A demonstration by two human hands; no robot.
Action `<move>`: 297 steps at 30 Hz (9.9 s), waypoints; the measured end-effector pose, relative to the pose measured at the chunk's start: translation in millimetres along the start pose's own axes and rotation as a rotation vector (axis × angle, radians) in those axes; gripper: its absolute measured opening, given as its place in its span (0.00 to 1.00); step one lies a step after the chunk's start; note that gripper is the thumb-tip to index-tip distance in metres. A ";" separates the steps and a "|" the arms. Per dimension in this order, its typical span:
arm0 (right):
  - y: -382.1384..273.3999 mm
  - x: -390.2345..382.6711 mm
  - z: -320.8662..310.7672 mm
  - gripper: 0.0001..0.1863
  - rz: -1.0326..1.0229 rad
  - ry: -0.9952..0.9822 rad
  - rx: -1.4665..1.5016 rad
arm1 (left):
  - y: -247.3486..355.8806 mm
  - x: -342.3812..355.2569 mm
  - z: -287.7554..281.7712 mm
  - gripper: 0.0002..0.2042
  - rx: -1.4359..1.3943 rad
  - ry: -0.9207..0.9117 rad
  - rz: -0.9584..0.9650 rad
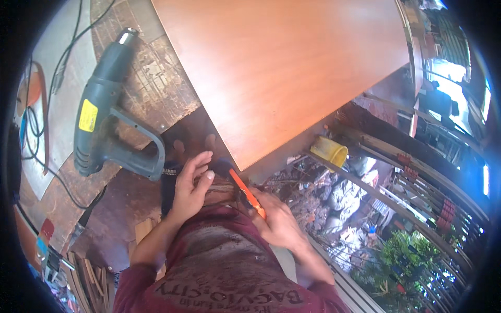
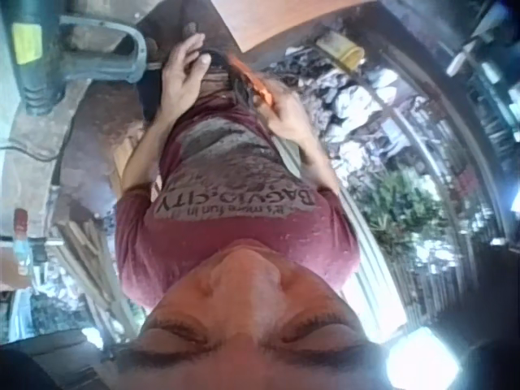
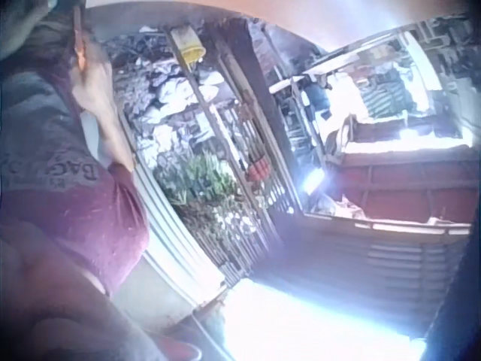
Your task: The person trims the excess edge banding from a wooden board using a manual edge trimmer and applies heat with a heat gun.
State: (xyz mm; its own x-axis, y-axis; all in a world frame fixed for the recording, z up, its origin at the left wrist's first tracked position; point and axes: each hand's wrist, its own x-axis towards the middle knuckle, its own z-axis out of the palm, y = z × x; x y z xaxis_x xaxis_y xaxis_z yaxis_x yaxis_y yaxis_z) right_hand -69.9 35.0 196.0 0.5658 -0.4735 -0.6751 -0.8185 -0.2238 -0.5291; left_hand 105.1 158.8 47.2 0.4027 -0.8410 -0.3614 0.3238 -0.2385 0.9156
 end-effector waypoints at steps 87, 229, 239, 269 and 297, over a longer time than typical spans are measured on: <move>-173.8 119.6 -31.6 0.32 -1.504 0.564 -0.059 | 131.9 -78.9 62.7 0.62 -0.433 0.166 0.460; -609.6 358.5 -161.5 0.17 -0.730 0.077 0.842 | 52.8 -242.1 -123.4 0.11 0.212 1.301 0.038; -616.2 371.0 -159.7 0.14 -0.892 0.098 0.935 | -3.2 -226.1 -131.1 0.09 0.204 1.434 0.255; -132.4 127.9 131.8 0.28 -1.074 0.661 -0.019 | 76.7 -149.7 -165.0 0.27 0.063 0.585 0.282; -77.0 194.6 -114.0 0.39 -0.131 0.725 0.152 | 104.2 -140.8 -25.4 0.24 0.660 0.630 0.473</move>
State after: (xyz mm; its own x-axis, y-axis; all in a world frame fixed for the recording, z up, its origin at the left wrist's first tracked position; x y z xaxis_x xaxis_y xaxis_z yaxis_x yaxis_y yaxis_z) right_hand 91.9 -137.0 164.0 0.4075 -0.9051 -0.1212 -0.6965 -0.2221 -0.6823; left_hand 103.9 264.7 189.0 0.8043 -0.5563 0.2089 -0.4436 -0.3283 0.8339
